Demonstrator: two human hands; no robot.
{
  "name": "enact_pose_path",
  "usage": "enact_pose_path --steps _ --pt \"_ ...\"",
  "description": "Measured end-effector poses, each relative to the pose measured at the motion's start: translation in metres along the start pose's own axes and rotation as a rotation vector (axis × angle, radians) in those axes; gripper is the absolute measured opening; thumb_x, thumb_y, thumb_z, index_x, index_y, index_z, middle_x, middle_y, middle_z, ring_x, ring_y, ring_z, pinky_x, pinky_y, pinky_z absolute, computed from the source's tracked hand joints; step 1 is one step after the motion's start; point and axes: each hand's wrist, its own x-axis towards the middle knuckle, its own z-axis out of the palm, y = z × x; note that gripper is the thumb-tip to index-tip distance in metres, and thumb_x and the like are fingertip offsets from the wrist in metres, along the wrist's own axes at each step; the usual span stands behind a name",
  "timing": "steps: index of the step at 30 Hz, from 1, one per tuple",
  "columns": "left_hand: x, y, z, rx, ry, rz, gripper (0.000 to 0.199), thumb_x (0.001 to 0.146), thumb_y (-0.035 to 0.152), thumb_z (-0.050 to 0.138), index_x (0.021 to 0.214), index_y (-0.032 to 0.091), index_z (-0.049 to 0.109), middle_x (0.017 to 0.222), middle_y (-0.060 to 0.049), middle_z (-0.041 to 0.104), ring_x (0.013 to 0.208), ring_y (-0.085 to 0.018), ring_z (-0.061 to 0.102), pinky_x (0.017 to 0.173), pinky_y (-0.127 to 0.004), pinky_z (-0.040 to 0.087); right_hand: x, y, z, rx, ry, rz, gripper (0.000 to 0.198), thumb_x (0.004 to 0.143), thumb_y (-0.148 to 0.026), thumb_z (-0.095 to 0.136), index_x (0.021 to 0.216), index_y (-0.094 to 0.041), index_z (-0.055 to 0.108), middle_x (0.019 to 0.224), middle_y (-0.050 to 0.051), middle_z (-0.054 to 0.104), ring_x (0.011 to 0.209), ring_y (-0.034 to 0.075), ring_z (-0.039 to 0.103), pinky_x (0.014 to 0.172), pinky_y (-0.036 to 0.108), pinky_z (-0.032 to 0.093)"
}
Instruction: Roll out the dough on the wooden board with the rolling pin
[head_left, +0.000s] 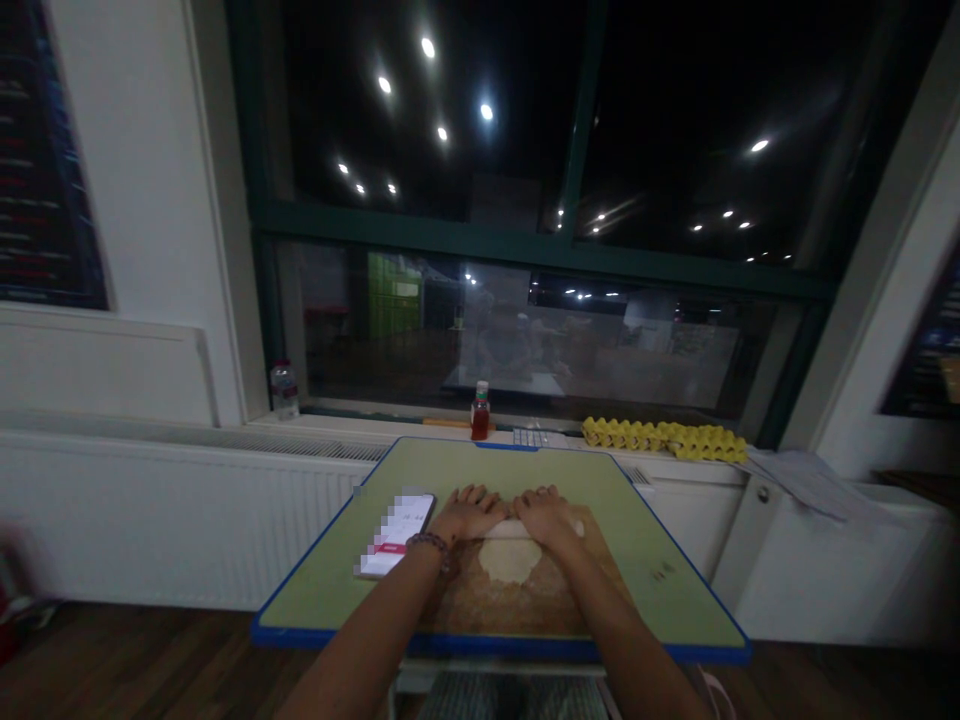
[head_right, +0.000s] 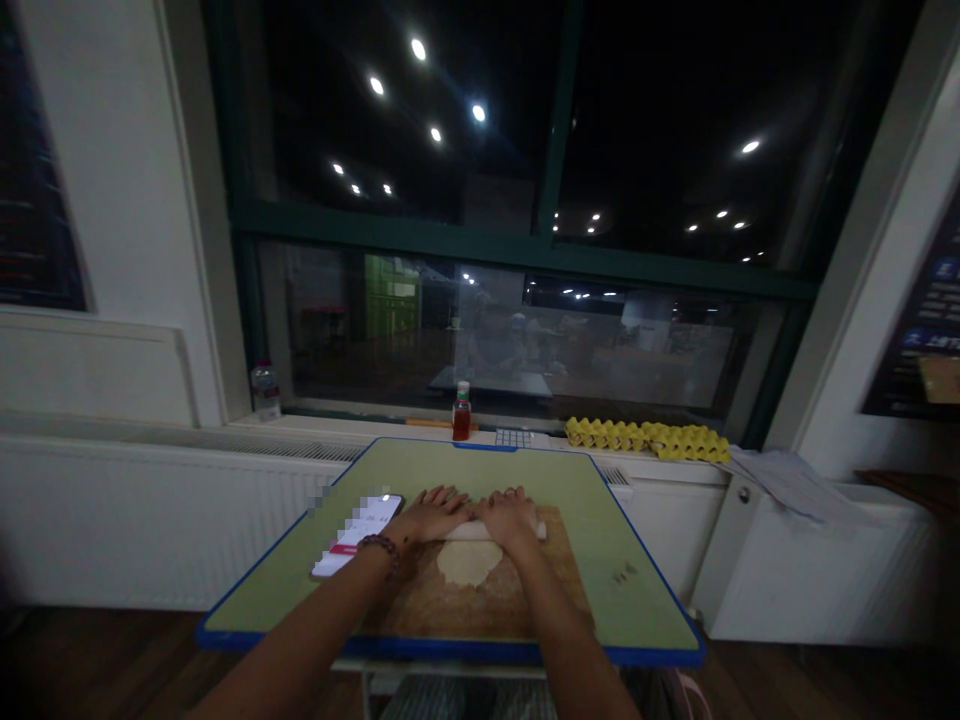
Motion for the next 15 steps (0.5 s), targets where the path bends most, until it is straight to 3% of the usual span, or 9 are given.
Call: enact_pose_path --steps 8,15 --pt "0.000 0.000 -0.002 0.030 0.041 0.055 0.038 0.089 0.050 0.040 0.123 0.041 0.057 0.151 0.003 0.040 0.141 -0.029 0.026 0.112 -0.056 0.019 -0.001 0.001 0.010 -0.039 0.049 -0.069 0.033 0.094 -0.019 0.038 0.112 -0.019 0.066 0.114 0.013 0.067 0.108 0.028 0.057 0.090 0.042 0.040" --pt "-0.004 0.009 -0.005 0.023 0.084 -0.084 0.040 0.091 0.050 0.038 0.122 0.039 0.062 0.150 -0.004 0.044 0.143 -0.038 0.023 0.110 -0.067 0.007 -0.001 -0.002 0.015 -0.014 0.050 -0.033 0.035 0.095 -0.020 0.037 0.117 -0.023 0.064 0.118 0.012 0.065 0.108 0.027 0.055 0.089 0.040 0.041"
